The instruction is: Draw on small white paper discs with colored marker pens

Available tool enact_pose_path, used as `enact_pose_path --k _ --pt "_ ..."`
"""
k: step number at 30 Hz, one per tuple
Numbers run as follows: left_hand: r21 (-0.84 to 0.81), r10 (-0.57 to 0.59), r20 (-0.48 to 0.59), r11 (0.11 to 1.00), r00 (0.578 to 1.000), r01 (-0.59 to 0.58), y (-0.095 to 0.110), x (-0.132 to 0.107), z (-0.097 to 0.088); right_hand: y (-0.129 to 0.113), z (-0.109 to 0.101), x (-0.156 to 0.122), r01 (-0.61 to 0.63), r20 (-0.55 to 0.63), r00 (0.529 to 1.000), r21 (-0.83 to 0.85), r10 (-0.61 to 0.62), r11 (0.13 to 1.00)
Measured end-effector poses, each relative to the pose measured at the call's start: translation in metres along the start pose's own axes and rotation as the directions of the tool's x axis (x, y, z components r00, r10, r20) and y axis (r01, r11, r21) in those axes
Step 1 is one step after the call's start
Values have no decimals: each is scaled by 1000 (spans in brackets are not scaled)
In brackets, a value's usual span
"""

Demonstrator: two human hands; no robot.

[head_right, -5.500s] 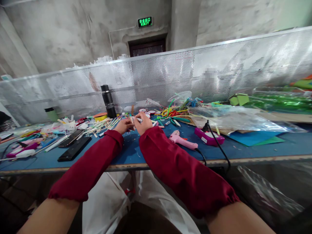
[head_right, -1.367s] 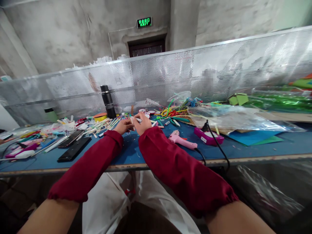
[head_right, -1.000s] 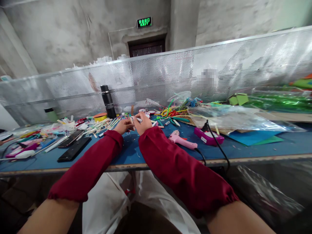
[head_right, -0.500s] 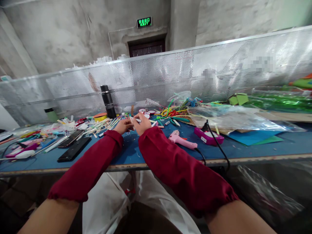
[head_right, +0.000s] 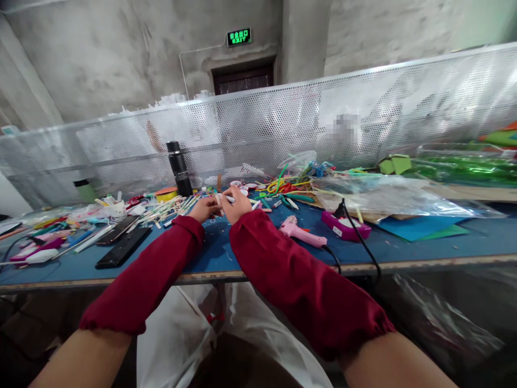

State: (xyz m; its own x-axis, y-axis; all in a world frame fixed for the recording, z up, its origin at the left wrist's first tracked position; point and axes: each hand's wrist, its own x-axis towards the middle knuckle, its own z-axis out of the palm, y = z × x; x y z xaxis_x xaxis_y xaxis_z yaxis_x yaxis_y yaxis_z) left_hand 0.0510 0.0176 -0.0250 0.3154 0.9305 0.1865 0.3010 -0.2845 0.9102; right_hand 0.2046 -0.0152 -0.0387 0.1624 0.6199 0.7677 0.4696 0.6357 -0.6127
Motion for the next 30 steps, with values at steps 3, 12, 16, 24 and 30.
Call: enact_pose_path --k 3,12,16,24,30 --pt "-8 4 2 1000 1000 -4 -2 1 0 0 0 0 -3 -29 1000 -4 3 1000" --pt "-23 16 18 1000 1000 -15 -2 2 -1 0 1 1 -4 -12 1000 25 4 1000" --pt "-9 8 9 1000 1000 -8 -2 2 -1 0 0 1 6 -2 1000 15 -6 1000" --pt "-3 7 16 1000 1000 -7 -3 3 0 1 2 1 28 -4 1000 35 -28 999" --pt "-10 11 13 1000 1000 -11 -5 5 0 3 2 1 10 -20 1000 32 -9 999"
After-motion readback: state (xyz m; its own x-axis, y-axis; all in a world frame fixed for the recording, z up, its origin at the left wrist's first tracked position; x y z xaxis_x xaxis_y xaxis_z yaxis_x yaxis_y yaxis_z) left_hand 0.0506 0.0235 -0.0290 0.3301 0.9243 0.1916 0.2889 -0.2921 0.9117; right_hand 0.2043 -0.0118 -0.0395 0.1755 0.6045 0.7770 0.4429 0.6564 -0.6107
